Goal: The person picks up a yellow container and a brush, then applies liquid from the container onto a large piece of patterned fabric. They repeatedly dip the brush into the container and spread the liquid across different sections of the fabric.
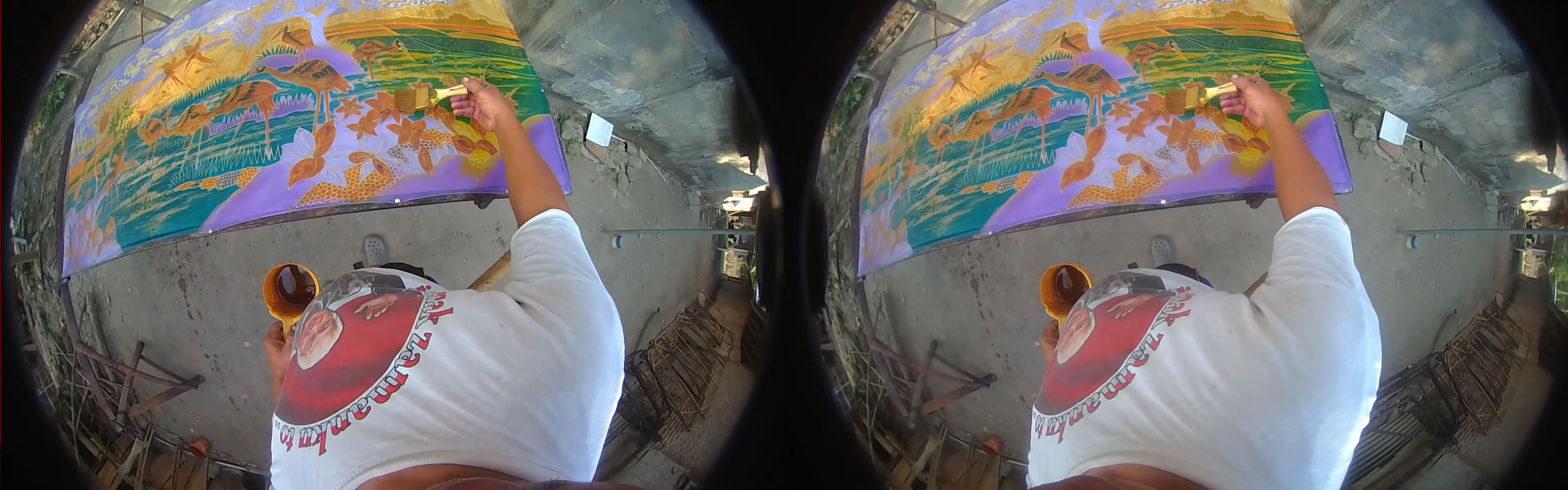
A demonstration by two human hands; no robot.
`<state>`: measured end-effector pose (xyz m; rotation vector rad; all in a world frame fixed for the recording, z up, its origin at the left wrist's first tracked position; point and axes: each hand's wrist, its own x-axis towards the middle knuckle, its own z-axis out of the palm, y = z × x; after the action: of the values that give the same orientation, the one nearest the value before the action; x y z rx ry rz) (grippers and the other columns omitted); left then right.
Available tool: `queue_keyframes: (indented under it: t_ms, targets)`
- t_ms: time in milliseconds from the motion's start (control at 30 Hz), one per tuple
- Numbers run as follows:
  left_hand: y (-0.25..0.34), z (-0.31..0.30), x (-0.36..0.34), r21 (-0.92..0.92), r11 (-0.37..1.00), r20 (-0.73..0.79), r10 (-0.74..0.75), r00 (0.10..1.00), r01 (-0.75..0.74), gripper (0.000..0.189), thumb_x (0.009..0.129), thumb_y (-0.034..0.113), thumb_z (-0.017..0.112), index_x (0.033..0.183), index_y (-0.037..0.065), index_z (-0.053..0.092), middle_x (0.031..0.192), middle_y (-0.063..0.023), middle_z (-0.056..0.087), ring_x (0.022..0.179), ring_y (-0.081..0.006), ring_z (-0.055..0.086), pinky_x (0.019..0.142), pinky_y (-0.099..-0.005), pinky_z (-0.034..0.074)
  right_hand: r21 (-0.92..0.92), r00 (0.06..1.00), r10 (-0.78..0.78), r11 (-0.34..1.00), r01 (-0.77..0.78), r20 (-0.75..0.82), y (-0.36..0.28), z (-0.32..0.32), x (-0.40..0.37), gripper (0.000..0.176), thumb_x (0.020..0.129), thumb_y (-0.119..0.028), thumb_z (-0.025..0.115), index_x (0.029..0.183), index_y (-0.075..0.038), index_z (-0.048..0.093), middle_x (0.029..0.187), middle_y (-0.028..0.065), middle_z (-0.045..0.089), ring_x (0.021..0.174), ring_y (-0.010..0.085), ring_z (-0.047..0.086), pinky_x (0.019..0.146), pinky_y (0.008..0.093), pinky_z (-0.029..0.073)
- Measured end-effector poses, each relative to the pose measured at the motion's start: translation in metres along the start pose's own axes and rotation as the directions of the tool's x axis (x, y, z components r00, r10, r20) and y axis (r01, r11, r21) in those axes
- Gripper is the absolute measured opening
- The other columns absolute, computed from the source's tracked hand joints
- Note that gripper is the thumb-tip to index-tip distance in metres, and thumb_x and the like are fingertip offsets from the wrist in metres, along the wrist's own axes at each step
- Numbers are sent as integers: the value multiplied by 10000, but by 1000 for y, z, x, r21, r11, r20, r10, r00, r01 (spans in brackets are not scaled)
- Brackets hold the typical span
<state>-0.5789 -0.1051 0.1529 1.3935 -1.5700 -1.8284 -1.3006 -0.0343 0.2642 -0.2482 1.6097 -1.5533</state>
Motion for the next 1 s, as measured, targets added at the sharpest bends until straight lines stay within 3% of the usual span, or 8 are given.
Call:
queue_keyframes:
  t_ms: [100, 300, 467, 667, 767, 833, 900, 1000]
  targets:
    - [2, 2, 1, -52, 997, -7, -66, 998, 66, 189, 943, 91, 665, 1014, -78, 619, 935, -70, 691, 844, -106, 613, 756, -274, 494, 124, 982, -127, 982, 145, -140, 18, 28, 9, 408, 1020, -265, 545, 1241, 71, 477, 984, 245, 666, 801, 302, 704, 686, 393, 631]
    - [1, 1, 3, -69, 996, -6, -62, 998, 61, 179, 940, 77, 666, 1019, -76, 619, 931, -68, 692, 835, -102, 613, 752, -272, 494, 122, 991, -103, 986, 113, -83, 31, 111, 12, 361, 1038, -250, 492, 1175, 84, 500, 920, 236, 676, 713, 283, 705, 622, 379, 625]
    - [-16, -14, 1, -25, 1000, -1, 13, 1000, -13, 169, 941, 64, 661, 1024, -76, 618, 940, -70, 690, 842, -103, 612, 761, -270, 492, 80, 960, -184, 975, 205, -211, 30, 100, 19, 361, 1039, -250, 472, 1122, 96, 533, 871, 218, 687, 700, 267, 706, 584, 346, 619]
    - [-16, -17, -8, -53, 999, -3, 9, 1000, -9, 176, 946, 70, 656, 1030, -80, 621, 943, -77, 689, 850, -111, 617, 775, -274, 494, 93, 981, -132, 985, 146, -143, 31, 169, -2, 348, 1033, -220, 476, 1127, 111, 526, 866, 222, 684, 708, 275, 709, 569, 359, 618]
    - [9, -12, -13, 9, 997, 19, 77, 997, -77, 183, 948, 77, 658, 1033, -81, 620, 949, -78, 693, 850, -110, 620, 773, -273, 495, 85, 965, -178, 977, 198, -193, 33, 167, 2, 350, 1035, -222, 479, 1135, 111, 518, 895, 228, 681, 734, 278, 712, 564, 358, 617]
    - [27, -7, -18, -83, 996, -46, -36, 998, 32, 186, 947, 81, 662, 1032, -79, 621, 947, -78, 695, 844, -109, 623, 766, -272, 498, 77, 945, -183, 974, 211, -270, 30, 148, 6, 353, 1043, -238, 463, 1129, 97, 532, 913, 218, 679, 735, 272, 707, 573, 351, 618]
    - [20, -10, -17, -113, 994, -63, -10, 998, 3, 187, 946, 85, 665, 1030, -77, 622, 942, -76, 693, 837, -106, 619, 757, -271, 496, 62, 931, -162, 979, 192, -326, 31, 123, 18, 352, 1051, -247, 443, 1123, 83, 545, 904, 203, 678, 727, 261, 700, 590, 344, 619]
    - [17, -12, -22, -134, 991, -71, 3, 997, -13, 191, 944, 91, 671, 1029, -73, 625, 935, -71, 690, 826, -99, 609, 741, -268, 492, 76, 949, -180, 976, 206, -257, 38, 131, 18, 346, 1055, -252, 435, 1109, 69, 552, 902, 199, 677, 724, 252, 696, 601, 342, 621]
